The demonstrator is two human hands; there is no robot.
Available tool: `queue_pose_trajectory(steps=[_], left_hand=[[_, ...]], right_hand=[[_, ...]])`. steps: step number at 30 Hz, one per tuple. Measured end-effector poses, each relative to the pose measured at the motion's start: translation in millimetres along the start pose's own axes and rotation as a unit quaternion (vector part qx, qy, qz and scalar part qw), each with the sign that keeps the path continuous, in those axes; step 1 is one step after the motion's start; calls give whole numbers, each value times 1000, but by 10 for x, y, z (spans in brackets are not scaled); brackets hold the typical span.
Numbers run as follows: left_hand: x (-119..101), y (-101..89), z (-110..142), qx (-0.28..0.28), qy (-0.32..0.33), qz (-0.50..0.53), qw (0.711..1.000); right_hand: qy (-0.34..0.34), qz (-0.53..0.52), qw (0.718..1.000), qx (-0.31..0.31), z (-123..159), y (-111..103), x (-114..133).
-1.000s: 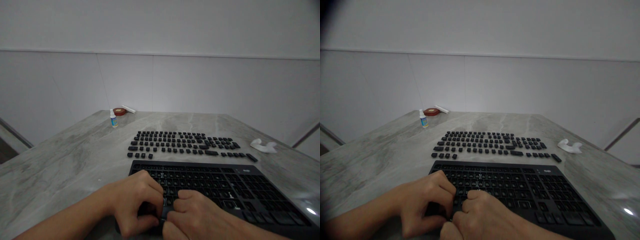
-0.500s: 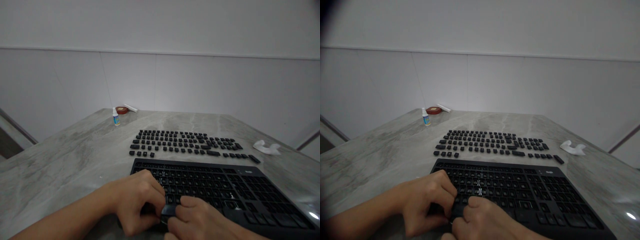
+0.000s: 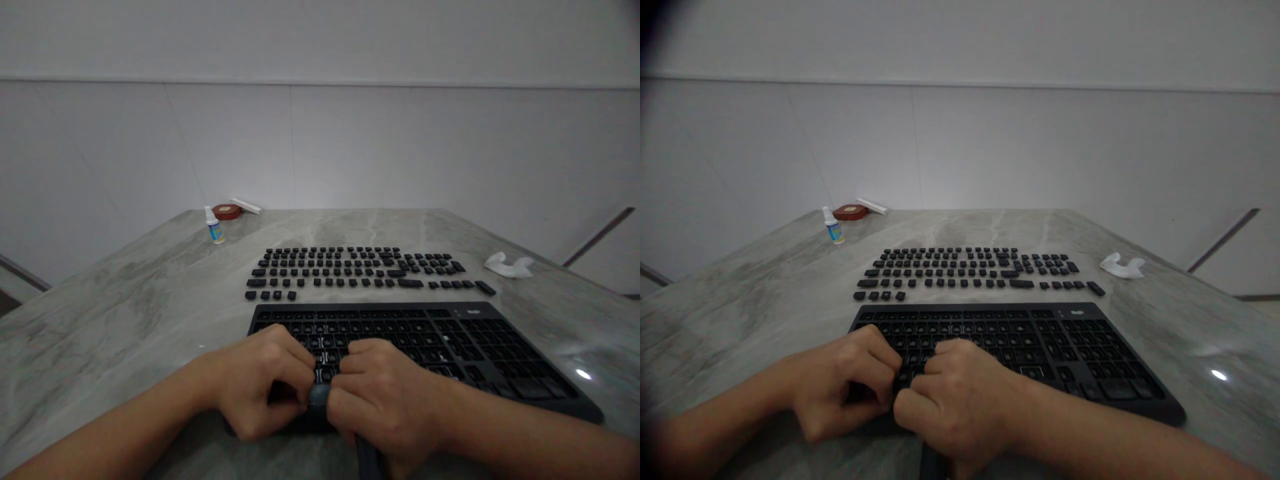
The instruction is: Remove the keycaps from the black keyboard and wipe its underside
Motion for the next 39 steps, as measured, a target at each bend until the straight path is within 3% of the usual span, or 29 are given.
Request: queue_pose_trajectory(steps=[6,12,15,18,22,30,39], left_hand=[[-16,-23,-20,24,-9,-5,1000],[-47,-29,-15,28,-11,-16,999],[-56,-43,-23,20,-3,-25,999],[-28,-72,-27,8,-8,-36,999],[28,-102,-16,2,-23,-60,998],[109,-100,-11,6,-53,-61,997],[31,-130,-15,-14,-22,-33,999]], right_hand=[[-1,-1,999,35,5,8,-8],[1,30,999,36,-56,71,140],[21,31,998,42,-68,96,159],[81,-57,994,53,-40,109,59],[221,-231,947,35,29,124,-150],[372,-322,868,-70,58,124,-288],[384,-353,840,-146,63,103,-301]])
Point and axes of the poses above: each hand's wrist, its own z-axis away from the middle knuckle, its own y-axis out of the palm, x = y × z, the point moved 6 cm from there along -z, towards the middle knuckle, and after that the axes turned 5 degrees about -z, right-handed, at the moved point
